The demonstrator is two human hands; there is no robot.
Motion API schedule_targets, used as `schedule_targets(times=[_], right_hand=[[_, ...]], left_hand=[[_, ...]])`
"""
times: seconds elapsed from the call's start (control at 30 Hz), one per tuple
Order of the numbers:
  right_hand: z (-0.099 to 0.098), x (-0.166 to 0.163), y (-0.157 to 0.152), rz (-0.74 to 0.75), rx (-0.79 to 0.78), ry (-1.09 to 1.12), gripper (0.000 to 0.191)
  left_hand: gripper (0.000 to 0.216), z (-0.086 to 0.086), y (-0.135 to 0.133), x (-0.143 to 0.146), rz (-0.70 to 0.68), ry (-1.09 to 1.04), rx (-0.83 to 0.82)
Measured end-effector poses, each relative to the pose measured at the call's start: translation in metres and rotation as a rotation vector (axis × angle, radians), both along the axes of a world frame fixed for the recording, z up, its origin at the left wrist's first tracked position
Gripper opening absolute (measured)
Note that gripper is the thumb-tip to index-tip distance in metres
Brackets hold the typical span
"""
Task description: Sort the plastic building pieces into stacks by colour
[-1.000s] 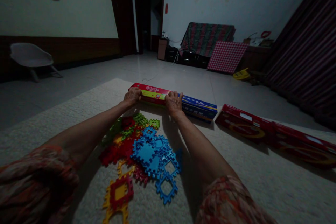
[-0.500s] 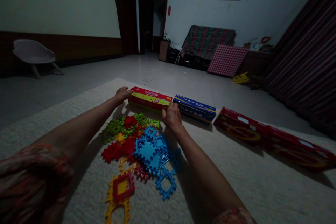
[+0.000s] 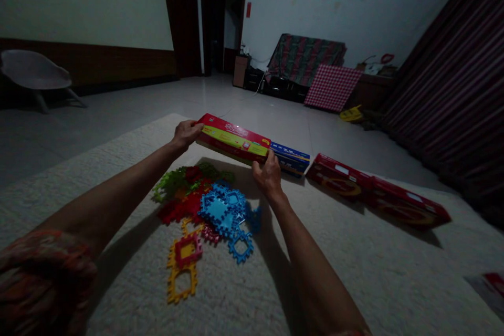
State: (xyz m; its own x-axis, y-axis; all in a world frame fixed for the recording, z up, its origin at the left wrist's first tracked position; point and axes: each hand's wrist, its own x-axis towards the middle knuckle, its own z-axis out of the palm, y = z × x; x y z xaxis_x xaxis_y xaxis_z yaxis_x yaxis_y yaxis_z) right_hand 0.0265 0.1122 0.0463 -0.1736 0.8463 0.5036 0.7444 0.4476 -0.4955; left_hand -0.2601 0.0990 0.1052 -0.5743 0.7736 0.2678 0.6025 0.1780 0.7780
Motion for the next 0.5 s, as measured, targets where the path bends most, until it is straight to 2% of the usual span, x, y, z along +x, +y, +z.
schedule_targets(times=[0.1, 0.2, 0.37, 0.5], right_hand=[[0.007, 0.043, -0.037, -0.080, -0.022, 0.053, 0.052], [0.007, 0.090, -0.081, -0.150, -0.096, 0.141, 0.055], [0.001, 0.167, -0.148, -0.399, -0.168, 0.260, 0.049], [-0.001, 0.214, -0.185, -0.555, -0.162, 0.296, 0.043]], left_hand=[[0.044, 0.015, -0.028, 0.041, -0.060, 0.067, -0.020], [0.042, 0.020, -0.065, 0.088, -0.129, 0.097, -0.054], [0.035, 0.005, -0.120, 0.168, -0.268, 0.064, -0.125], [0.031, -0.014, -0.148, 0.215, -0.354, 0.019, -0.152]])
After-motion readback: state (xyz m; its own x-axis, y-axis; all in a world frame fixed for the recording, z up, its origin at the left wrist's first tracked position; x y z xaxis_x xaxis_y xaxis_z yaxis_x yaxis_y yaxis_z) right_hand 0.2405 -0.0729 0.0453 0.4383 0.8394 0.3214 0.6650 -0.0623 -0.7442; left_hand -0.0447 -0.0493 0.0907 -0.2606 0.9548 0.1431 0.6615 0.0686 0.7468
